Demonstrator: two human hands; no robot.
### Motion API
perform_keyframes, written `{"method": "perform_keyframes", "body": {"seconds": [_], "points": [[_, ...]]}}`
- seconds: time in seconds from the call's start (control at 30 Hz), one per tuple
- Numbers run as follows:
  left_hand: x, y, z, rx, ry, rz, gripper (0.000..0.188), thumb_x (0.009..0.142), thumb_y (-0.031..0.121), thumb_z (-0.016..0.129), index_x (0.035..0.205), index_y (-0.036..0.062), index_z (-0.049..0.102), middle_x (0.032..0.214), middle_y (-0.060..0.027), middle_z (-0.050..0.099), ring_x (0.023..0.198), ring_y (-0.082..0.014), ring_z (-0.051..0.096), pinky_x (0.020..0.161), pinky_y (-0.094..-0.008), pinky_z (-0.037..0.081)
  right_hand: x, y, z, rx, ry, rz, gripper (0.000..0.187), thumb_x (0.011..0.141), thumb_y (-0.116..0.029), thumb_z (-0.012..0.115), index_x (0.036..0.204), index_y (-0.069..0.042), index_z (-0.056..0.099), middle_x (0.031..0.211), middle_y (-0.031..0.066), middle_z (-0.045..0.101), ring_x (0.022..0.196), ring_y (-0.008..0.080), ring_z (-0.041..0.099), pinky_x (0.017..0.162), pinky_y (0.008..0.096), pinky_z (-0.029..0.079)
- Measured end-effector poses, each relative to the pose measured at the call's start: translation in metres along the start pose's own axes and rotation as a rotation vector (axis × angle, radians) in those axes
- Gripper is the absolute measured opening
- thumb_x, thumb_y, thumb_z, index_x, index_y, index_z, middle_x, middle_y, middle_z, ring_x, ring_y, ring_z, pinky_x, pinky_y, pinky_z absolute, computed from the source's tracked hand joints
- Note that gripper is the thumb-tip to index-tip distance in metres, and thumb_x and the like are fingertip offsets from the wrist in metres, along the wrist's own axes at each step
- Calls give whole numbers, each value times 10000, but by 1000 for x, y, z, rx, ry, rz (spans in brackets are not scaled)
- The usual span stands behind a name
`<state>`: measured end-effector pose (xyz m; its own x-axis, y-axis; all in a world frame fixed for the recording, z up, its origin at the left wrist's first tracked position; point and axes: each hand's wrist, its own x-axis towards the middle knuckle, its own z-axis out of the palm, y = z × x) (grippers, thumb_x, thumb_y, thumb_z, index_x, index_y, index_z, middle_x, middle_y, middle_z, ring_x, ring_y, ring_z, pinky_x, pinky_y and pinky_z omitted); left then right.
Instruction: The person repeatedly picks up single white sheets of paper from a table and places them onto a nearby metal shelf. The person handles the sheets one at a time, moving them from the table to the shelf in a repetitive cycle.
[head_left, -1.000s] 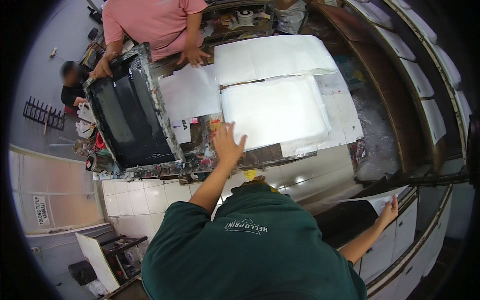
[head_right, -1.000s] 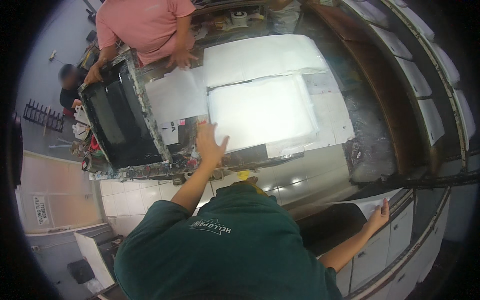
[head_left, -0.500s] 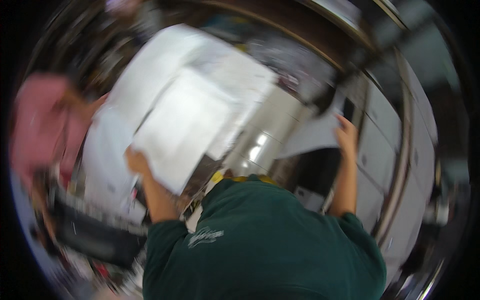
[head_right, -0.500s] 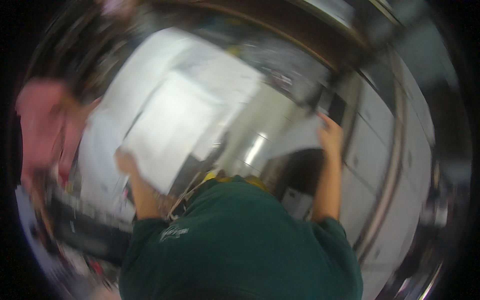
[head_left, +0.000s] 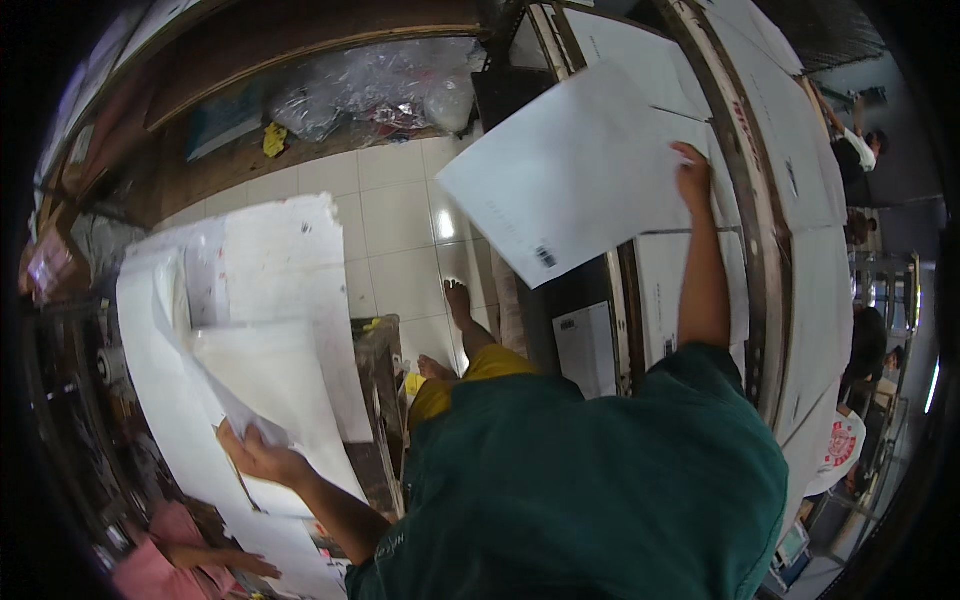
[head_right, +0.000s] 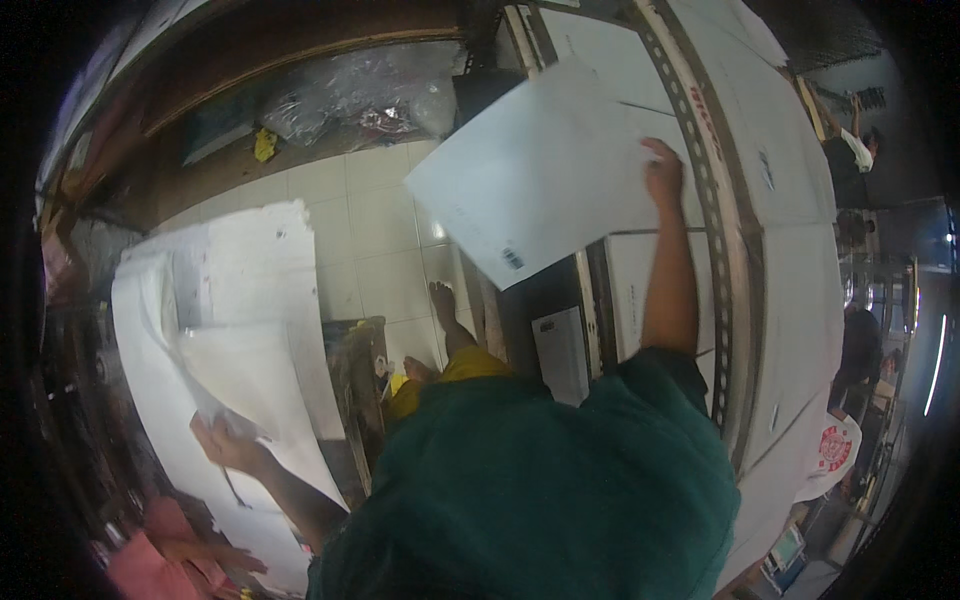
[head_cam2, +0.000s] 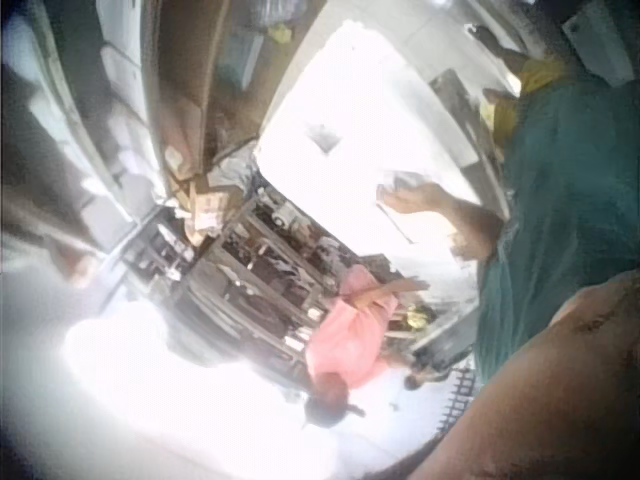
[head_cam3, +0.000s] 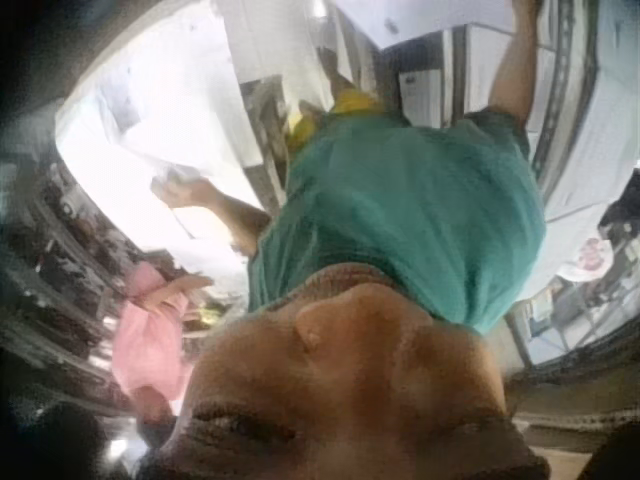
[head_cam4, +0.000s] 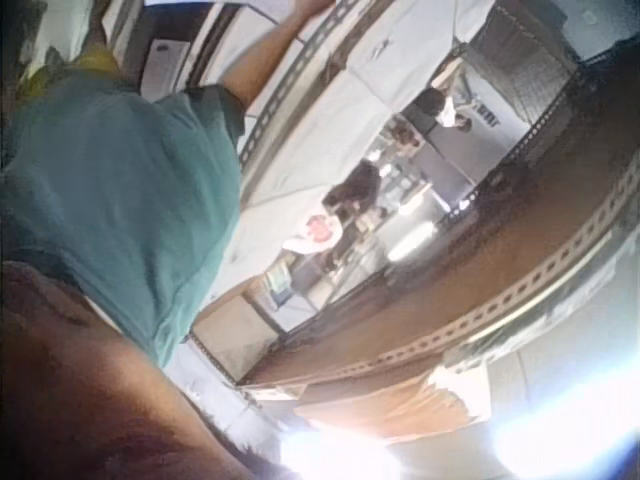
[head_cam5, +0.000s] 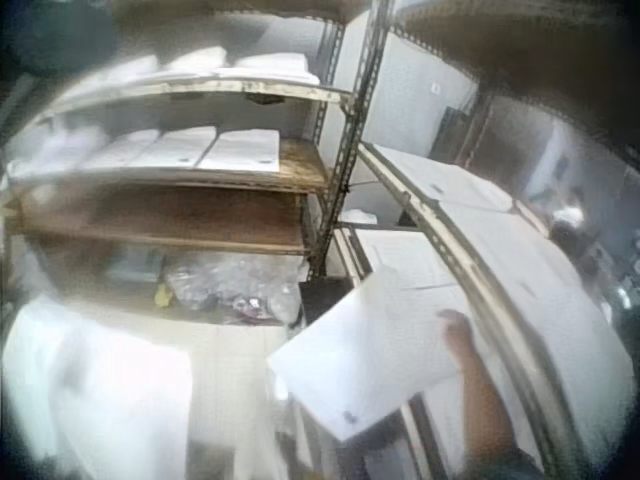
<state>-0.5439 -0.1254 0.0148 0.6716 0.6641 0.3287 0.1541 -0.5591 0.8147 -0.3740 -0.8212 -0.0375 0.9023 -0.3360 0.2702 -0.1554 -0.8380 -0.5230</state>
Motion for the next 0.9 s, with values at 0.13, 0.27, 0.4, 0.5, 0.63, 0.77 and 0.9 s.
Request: {"method": "perform_keyframes", "body": {"seconds": [0.13, 0.27, 0.4, 0.5, 0.63, 0.77, 0.9], "points": [[8, 27, 55, -332, 92, 70, 485, 746, 191, 465, 1099, -142, 480, 1141, -241, 481, 1058, -353, 477, 915, -432, 382, 21, 129, -49, -439, 156, 74, 485, 647, 82, 370, 1067, -46, 576, 1099, 110, 573, 1089, 258, 494, 957, 345, 356], [27, -24, 85, -23, 181, 422, 390, 777, 171, 462, 1034, -120, 498, 1156, -282, 452, 1121, -424, 419, 944, -518, 361, 9, 214, -80, -510, 215, 217, 454, 650, 31, 384, 1044, -63, 590, 1119, 121, 572, 1107, 271, 493, 954, 368, 365], [46, 37, 134, -517, -4, 128, 389, 798, 225, 530, 1039, -71, 458, 1046, -264, 493, 969, -333, 506, 833, -448, 408, 9, 213, -83, -715, 209, 406, 446, 669, -16, 431, 1050, -180, 595, 1103, 69, 593, 1043, 276, 539, 883, 379, 413], [60, 27, 147, -706, -132, 12, 405, 778, 180, 523, 1068, -90, 439, 1050, -292, 472, 1013, -385, 483, 856, -494, 384, 17, 218, -79, -710, 215, 420, 443, 663, -21, 416, 1032, -172, 608, 1087, 110, 595, 1027, 333, 538, 863, 410, 421], [68, 2, 150, -559, 123, 74, 453, 788, 114, 484, 1172, -109, 397, 1103, -314, 449, 1091, -443, 436, 899, -579, 346, 27, 252, -84, -775, 217, 417, 414, 679, -57, 446, 1025, -226, 599, 1041, 81, 617, 977, 318, 567, 818, 406, 444], [70, 7, 154, -600, -8, 190, 506, 789, 82, 467, 1242, -105, 340, 1168, -335, 409, 1127, -462, 403, 918, -614, 322, 33, 261, -86, -829, 207, 369, 402, 680, -73, 463, 1007, -263, 599, 1013, 72, 629, 933, 318, 585, 791, 412, 452], [73, 22, 168, -660, 11, 137, 466, 792, 75, 470, 1207, -114, 369, 1201, -335, 388, 1128, -454, 404, 907, -599, 348, 34, 261, -85, -795, 177, 445, 415, 674, -70, 470, 1012, -275, 597, 1013, 73, 630, 936, 314, 584, 787, 411, 452]]}}
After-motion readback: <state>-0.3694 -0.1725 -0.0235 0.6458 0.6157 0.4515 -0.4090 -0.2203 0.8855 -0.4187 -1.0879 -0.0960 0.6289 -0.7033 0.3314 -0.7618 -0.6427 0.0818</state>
